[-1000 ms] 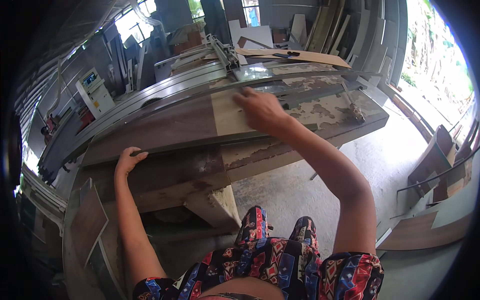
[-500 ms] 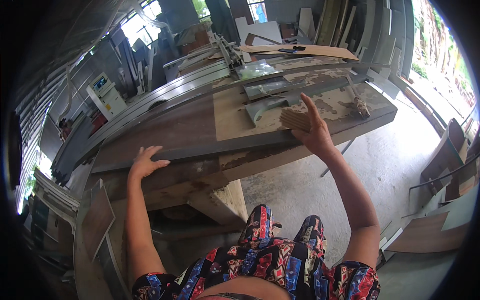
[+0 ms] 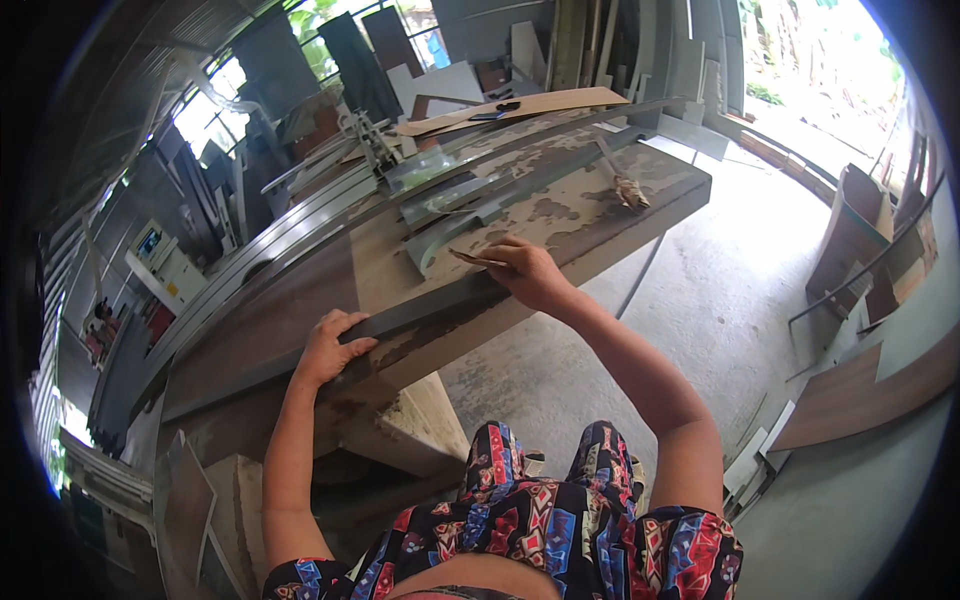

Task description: The person sands the edges and surfaces of rectangular wooden panels using a piece of sandpaper.

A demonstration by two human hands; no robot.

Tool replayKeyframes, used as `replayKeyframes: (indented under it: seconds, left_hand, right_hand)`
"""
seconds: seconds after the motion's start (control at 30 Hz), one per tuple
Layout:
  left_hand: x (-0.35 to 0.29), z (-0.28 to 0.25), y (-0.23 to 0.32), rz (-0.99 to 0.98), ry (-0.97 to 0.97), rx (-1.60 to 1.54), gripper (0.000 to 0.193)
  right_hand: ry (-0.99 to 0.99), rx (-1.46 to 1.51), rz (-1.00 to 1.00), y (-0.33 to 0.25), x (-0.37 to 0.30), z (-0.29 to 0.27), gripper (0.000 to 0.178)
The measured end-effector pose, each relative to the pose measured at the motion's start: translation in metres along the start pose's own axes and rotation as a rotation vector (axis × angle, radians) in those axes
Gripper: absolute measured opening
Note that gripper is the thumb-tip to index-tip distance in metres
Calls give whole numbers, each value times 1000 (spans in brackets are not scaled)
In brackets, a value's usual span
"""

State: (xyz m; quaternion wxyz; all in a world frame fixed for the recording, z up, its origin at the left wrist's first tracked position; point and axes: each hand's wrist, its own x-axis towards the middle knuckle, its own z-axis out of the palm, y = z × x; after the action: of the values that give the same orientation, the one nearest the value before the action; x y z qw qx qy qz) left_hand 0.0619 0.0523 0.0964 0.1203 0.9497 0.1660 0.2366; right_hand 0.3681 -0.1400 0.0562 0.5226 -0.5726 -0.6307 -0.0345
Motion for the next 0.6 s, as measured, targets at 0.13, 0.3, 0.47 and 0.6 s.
replayKeyframes:
  seconds: [0.13,0.3,0.47,0.6]
  left_hand:
    - [0,-1,-7,2,8,47,45]
    - [-6,-15,-29,-44,1,30,46]
    - [-13,-33,-52,-159,7,80,47]
    - [-3,-60,-78,-322,-229,52,48]
  right_hand:
    - [256,213,101,8,7,-7,26]
    - [428,-114,169,35,17,-36,24]
    - [365,-317,177,55,16,-41,27]
    - [277,-435,265,53,14,-32,30]
